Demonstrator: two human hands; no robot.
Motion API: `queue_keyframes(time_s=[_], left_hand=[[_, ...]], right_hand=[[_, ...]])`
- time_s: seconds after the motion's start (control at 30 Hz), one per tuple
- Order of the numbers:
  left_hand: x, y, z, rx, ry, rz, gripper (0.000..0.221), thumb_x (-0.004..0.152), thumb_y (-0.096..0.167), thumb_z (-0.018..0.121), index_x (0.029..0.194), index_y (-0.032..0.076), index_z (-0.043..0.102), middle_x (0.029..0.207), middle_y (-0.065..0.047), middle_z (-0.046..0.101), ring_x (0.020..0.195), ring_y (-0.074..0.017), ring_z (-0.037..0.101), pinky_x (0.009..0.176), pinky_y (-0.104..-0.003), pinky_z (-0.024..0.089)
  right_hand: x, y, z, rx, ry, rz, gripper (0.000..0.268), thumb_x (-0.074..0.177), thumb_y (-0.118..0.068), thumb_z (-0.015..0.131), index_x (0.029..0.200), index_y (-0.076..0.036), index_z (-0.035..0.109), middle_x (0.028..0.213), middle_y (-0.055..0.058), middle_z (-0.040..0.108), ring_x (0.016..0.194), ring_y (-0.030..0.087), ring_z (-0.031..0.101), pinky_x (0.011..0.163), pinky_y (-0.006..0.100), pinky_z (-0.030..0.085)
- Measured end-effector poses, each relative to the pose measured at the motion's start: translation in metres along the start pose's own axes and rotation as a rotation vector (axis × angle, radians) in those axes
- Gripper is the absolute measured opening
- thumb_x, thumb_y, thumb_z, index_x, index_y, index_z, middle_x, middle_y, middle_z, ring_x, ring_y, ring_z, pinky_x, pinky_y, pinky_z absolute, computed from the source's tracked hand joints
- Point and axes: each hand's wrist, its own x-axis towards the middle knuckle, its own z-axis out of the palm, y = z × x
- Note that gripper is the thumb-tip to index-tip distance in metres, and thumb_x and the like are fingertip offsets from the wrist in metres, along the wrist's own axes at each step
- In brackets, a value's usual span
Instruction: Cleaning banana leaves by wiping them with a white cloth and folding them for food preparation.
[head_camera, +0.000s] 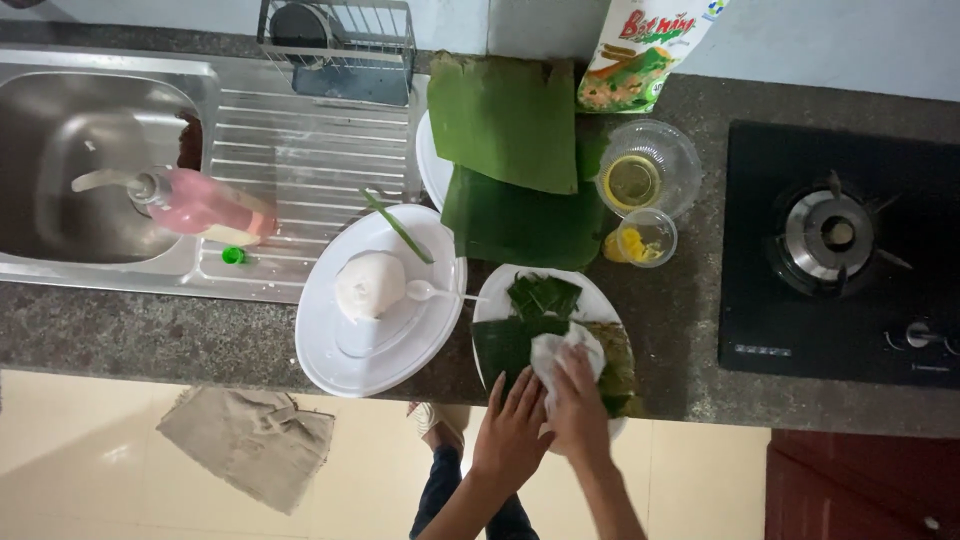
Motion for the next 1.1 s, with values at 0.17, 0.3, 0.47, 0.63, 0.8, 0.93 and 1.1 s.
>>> queue_keyframes(time_s=[0.17, 0.3, 0.47, 0.63, 0.8, 0.93, 1.1], left_hand=[[0.002, 0.003, -0.004, 0.061, -0.041, -0.030, 0.065, 0.088, 0.045, 0.047, 0.137, 0.002, 0.039, 0.145, -0.014, 0.034, 0.136, -0.0253, 0.027, 0.112, -0.047, 0.015], [0.003, 0.005, 0.002, 0.088, -0.096, -0.040, 0.063, 0.086, 0.039, 0.051, 0.136, 0.002, 0.038, 0.145, -0.016, 0.032, 0.135, -0.0279, 0.026, 0.111, -0.050, 0.016], [0.019, -0.002, -0.019, -0.052, -0.027, -0.037, 0.055, 0.077, 0.024, 0.068, 0.123, 0.000, 0.052, 0.133, -0.022, 0.044, 0.127, -0.0375, 0.036, 0.107, -0.053, 0.024], [0.028, -0.012, -0.018, -0.026, -0.062, 0.012, 0.089, 0.059, 0.034, 0.081, 0.135, 0.012, 0.041, 0.140, -0.026, 0.032, 0.132, -0.0455, 0.023, 0.107, -0.060, 0.015], [0.024, -0.006, 0.010, 0.180, -0.072, 0.025, 0.057, 0.082, 0.016, 0.055, 0.136, 0.009, 0.040, 0.132, -0.029, 0.042, 0.124, -0.0445, 0.037, 0.107, -0.060, 0.021], [0.028, -0.005, 0.008, 0.213, -0.002, -0.005, 0.051, 0.083, 0.012, 0.054, 0.133, 0.009, 0.046, 0.125, -0.026, 0.051, 0.117, -0.0412, 0.047, 0.107, -0.056, 0.025], [0.028, -0.010, -0.009, 0.002, -0.180, -0.021, 0.083, 0.069, 0.037, 0.069, 0.136, 0.001, 0.036, 0.142, -0.021, 0.032, 0.133, -0.0348, 0.026, 0.110, -0.053, 0.012]], right_hand=[[0.003, 0.029, -0.036, -0.245, -0.067, -0.030, 0.077, 0.067, -0.003, 0.070, 0.137, -0.011, 0.039, 0.142, 0.010, 0.039, 0.134, 0.035, 0.033, 0.095, 0.044, 0.044], [0.000, 0.040, -0.064, -0.197, -0.015, 0.088, 0.083, 0.059, 0.002, 0.075, 0.134, -0.016, 0.046, 0.141, 0.009, 0.041, 0.136, 0.035, 0.032, 0.094, 0.044, 0.045], [-0.032, 0.049, -0.089, -0.104, 0.362, 0.180, 0.031, 0.090, 0.000, 0.050, 0.120, -0.004, 0.058, 0.126, 0.016, 0.056, 0.116, 0.032, 0.054, 0.083, 0.038, 0.052], [-0.045, 0.007, -0.117, 0.140, 0.539, 0.502, 0.033, 0.089, 0.010, 0.045, 0.112, -0.002, 0.065, 0.121, 0.019, 0.061, 0.113, 0.033, 0.057, 0.084, 0.041, 0.047], [-0.047, -0.011, -0.125, 0.161, 0.563, 0.632, 0.028, 0.090, 0.009, 0.046, 0.105, -0.001, 0.067, 0.119, 0.019, 0.062, 0.109, 0.033, 0.058, 0.083, 0.039, 0.048], [-0.046, -0.002, -0.115, 0.134, 0.537, 0.610, 0.023, 0.092, 0.005, 0.049, 0.102, -0.002, 0.068, 0.119, 0.016, 0.063, 0.109, 0.033, 0.059, 0.086, 0.039, 0.050], [-0.039, 0.001, -0.108, 0.207, 0.550, 0.597, 0.030, 0.088, 0.008, 0.044, 0.107, -0.002, 0.066, 0.114, 0.018, 0.062, 0.105, 0.031, 0.059, 0.079, 0.039, 0.047]])
